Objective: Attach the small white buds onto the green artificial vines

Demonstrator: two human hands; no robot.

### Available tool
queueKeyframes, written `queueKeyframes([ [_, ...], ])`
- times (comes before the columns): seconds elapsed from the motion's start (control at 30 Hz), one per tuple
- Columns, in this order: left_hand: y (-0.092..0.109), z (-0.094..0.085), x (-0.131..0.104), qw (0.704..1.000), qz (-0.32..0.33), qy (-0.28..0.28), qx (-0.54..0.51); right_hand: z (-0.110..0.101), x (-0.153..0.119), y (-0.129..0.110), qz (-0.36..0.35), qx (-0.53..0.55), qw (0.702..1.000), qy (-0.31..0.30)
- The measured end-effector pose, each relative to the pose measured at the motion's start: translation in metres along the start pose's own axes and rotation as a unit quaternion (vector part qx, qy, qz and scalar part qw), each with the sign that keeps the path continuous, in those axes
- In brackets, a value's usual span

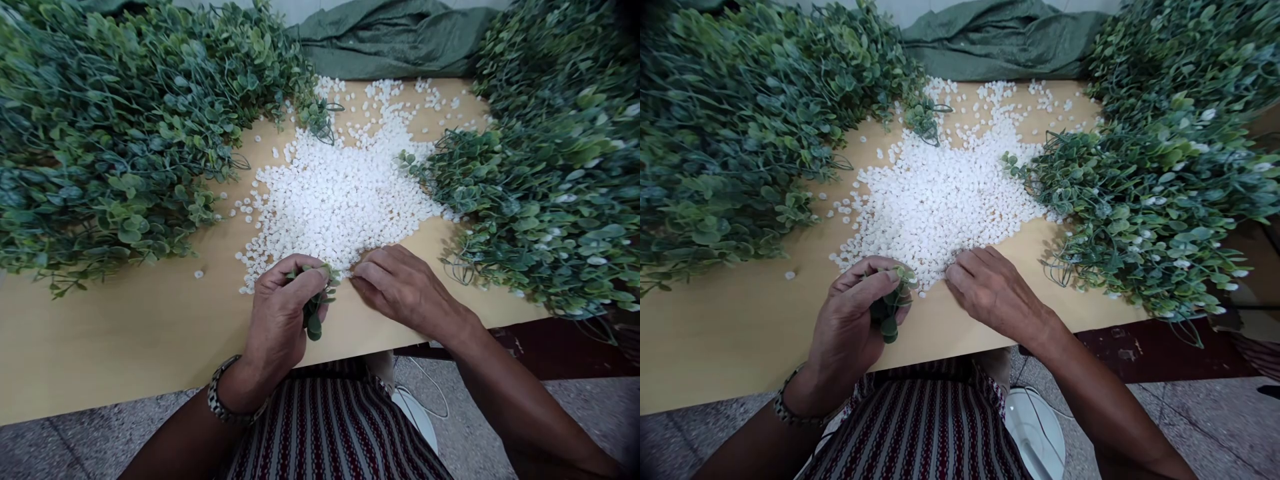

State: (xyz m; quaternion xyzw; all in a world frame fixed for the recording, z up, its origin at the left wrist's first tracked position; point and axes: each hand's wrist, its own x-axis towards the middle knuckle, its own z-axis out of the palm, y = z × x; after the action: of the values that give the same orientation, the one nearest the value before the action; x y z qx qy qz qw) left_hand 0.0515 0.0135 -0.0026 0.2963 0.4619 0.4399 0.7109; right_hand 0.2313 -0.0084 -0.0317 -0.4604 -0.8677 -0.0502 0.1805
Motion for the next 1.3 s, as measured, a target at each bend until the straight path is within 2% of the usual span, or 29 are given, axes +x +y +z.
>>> queueKeyframes([
  [0.13,0.0,0.001,0.0,1.0,0.004,-0.004,-0.004,-0.002,0.001,0.001,-0.016,0.003,1.0,-0.005],
  [0.33,0.002,0.004,-0.003,1.0,-0.017,-0.009,-0.018,-0.003,0.008,-0.001,-0.043,-0.055,0.997,-0.025],
  [0.43,0.003,0.005,-0.003,0.999,-0.031,0.0,-0.018,-0.001,0.008,-0.003,-0.016,-0.053,0.998,0.002],
  [0.53,0.003,0.005,-0.003,0.999,-0.041,-0.005,-0.012,-0.002,0.007,-0.003,0.033,0.036,0.997,0.053],
  [0.6,0.004,0.004,-0.003,0.999,-0.046,-0.011,-0.008,-0.005,0.005,-0.004,0.078,0.143,0.983,0.082],
  [0.67,0.004,0.004,-0.004,0.999,-0.052,-0.011,-0.007,-0.008,0.005,-0.007,0.124,0.244,0.955,0.116],
  [0.8,0.004,0.003,-0.005,0.998,-0.068,-0.011,-0.004,-0.008,0.01,-0.015,0.171,0.366,0.897,0.177],
  [1.1,0.004,0.003,-0.008,0.997,-0.072,-0.026,0.003,-0.002,0.024,-0.03,0.183,0.501,0.824,0.189],
  [1.2,0.004,0.004,-0.008,0.997,-0.073,-0.01,0.009,0.0,0.024,-0.032,0.187,0.516,0.813,0.195],
  [1.3,0.003,0.005,-0.007,0.998,-0.054,0.01,0.021,0.002,0.023,-0.034,0.185,0.51,0.815,0.203],
])
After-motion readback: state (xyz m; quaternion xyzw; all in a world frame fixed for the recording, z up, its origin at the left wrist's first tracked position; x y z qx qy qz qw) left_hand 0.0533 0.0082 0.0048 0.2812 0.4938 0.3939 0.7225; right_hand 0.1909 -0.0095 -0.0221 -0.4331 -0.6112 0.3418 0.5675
